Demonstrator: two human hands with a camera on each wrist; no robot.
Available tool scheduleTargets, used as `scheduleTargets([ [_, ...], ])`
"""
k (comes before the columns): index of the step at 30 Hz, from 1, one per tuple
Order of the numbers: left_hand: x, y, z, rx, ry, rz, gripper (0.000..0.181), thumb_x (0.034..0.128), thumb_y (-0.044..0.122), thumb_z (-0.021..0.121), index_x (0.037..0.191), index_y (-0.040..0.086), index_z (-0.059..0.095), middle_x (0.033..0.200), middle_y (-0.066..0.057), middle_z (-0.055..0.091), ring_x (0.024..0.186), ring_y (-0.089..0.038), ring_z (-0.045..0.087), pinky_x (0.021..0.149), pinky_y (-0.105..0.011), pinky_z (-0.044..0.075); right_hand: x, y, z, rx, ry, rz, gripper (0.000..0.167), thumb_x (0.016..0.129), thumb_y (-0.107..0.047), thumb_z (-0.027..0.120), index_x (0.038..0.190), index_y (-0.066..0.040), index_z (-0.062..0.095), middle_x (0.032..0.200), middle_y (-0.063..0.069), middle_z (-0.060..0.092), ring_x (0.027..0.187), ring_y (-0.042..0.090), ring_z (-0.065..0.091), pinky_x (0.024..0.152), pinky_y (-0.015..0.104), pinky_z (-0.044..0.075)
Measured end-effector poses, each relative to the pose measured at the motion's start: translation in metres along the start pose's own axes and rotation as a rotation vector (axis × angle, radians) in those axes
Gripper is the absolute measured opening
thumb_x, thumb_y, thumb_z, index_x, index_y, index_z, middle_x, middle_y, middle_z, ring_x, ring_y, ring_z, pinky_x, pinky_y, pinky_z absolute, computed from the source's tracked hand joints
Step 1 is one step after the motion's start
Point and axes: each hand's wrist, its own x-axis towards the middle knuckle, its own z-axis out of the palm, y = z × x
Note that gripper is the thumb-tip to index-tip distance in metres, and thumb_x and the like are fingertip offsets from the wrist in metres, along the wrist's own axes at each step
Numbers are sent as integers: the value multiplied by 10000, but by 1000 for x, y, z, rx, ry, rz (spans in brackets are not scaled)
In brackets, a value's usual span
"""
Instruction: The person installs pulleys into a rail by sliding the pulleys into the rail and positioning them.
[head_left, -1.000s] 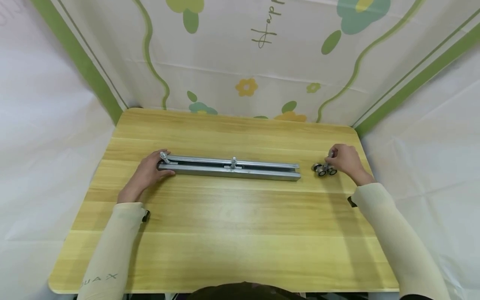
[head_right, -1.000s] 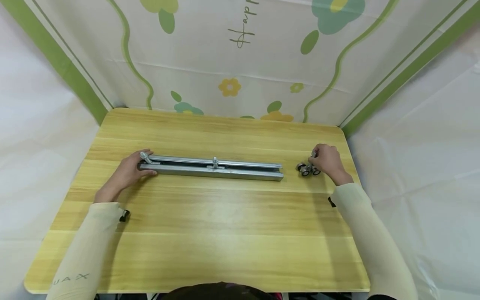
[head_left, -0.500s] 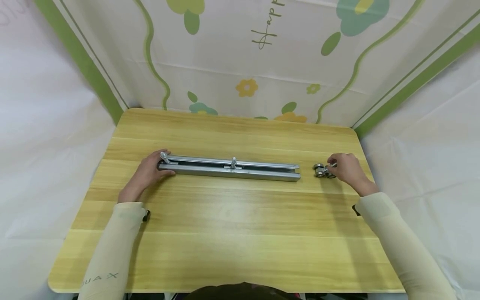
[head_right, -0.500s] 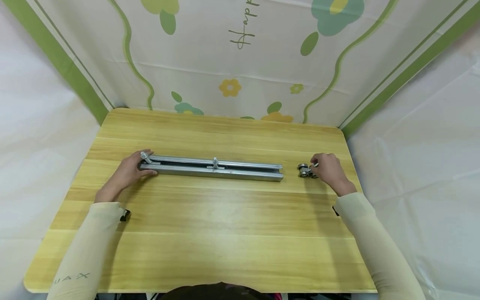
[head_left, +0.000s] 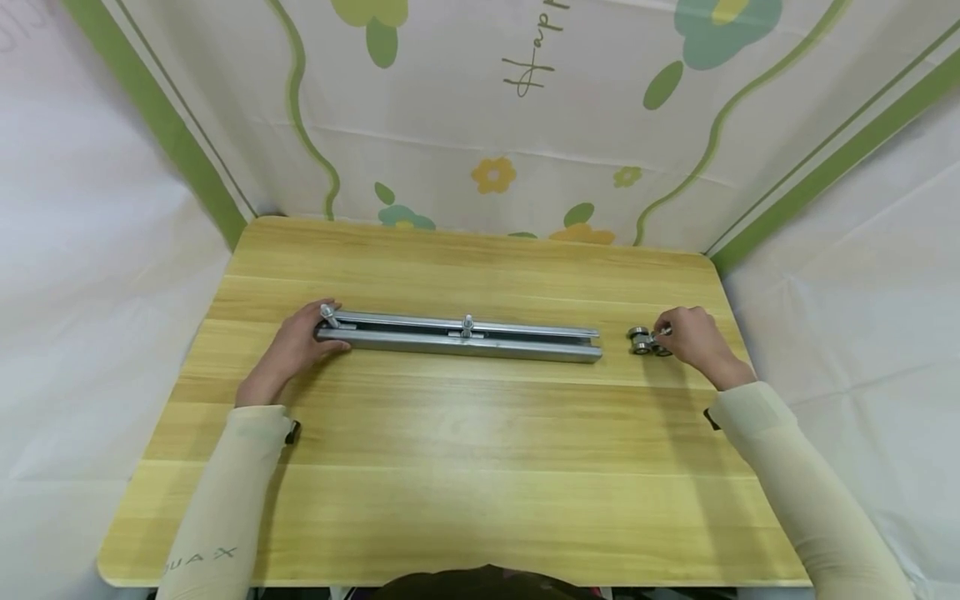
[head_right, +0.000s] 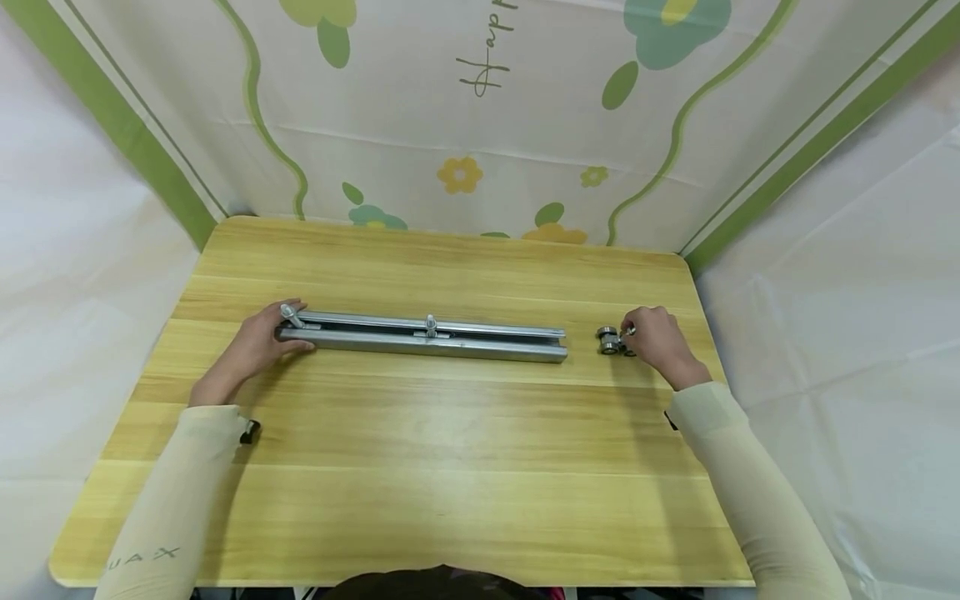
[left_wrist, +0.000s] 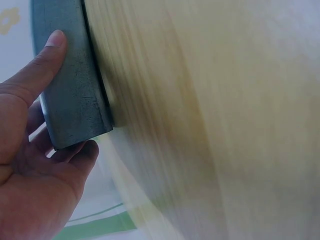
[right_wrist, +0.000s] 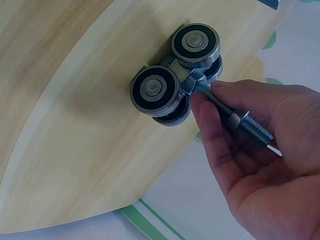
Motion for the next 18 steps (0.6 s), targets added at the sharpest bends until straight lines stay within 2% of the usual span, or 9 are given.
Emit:
scheduleTargets([
  [6, 0, 0, 0, 10, 12, 12, 763, 893, 136, 868, 1498, -129, 485, 1577, -372, 410, 1452, -577, 376, 1205, -693, 304, 0, -1, 1, -13, 20, -27, 108, 957, -41, 748, 1001, 46, 791, 959, 251, 771, 744, 332, 736, 680, 536, 621],
  [18, 0, 0, 0, 12, 3, 8, 760, 902, 133, 859, 1505, -127, 478, 1584, -372, 399, 1461, -573, 365, 1210, -693, 293, -3, -6, 1, -9, 28, -60, 92, 940, -42, 772, 981, 34, 804, 944, 238, 780, 721, 290, 741, 660, 505, 625],
])
